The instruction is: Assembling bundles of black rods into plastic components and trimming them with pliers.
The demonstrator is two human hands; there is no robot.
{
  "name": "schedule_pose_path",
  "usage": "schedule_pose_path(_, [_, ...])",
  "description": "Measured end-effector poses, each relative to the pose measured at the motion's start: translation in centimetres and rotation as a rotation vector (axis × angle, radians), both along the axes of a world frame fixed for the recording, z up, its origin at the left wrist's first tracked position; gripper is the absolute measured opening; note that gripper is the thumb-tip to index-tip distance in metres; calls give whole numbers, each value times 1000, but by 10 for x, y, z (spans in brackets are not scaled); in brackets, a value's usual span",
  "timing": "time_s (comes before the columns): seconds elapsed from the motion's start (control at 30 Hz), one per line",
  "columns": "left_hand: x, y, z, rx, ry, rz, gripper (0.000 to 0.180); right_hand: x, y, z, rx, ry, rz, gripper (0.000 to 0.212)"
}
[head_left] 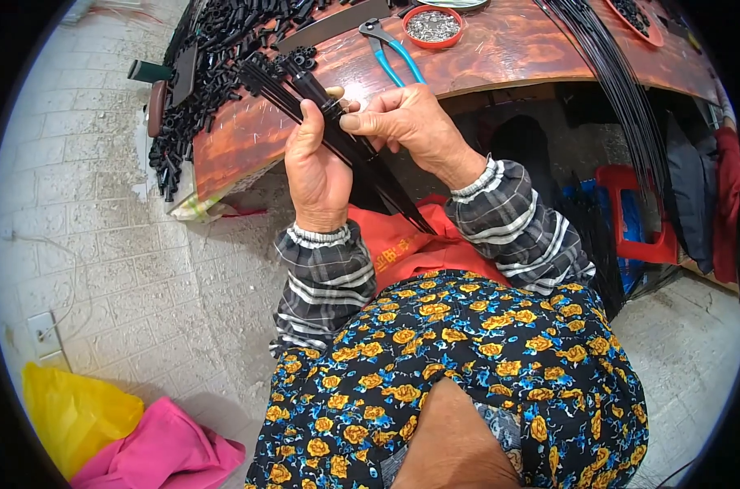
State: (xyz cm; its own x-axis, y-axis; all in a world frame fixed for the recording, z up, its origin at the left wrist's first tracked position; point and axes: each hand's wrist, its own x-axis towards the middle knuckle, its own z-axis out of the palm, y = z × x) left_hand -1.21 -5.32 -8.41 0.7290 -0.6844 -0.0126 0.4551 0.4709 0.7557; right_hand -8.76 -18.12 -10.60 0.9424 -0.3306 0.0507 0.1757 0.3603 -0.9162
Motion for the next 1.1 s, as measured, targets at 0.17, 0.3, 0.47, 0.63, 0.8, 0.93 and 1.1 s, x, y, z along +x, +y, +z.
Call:
schedule_pose_path(0.17, [0, -5, 4, 6, -10, 16, 38, -1, -4, 2, -48, 32, 7, 30])
schedule_pose_path(0.3, [-2, -9, 3, -9, 11, -3, 38, 1, -9, 2, -6, 42, 21, 30])
schedule_pose_path(0.47, [1, -7, -5, -70, 8, -53, 38, 5, -18, -1, 12, 69, 129, 27])
schedule_pose_path(0.63, [0, 2, 1, -13, -49, -46, 39, 8, -18, 1, -74, 33, 92, 25])
schedule_pose_path(0.8, [-1, 8, 9, 82, -99, -199, 47, -1, -28, 27, -191, 19, 188, 38])
schedule_pose_path(0.93, [-5, 7, 5, 22, -199, -313, 52, -5, -29, 36, -133, 56, 354, 27])
schedule_pose_path(1.1, [-16, 2, -15, -201, -72, -188, 50, 3, -10, 16, -198, -326, 139, 16])
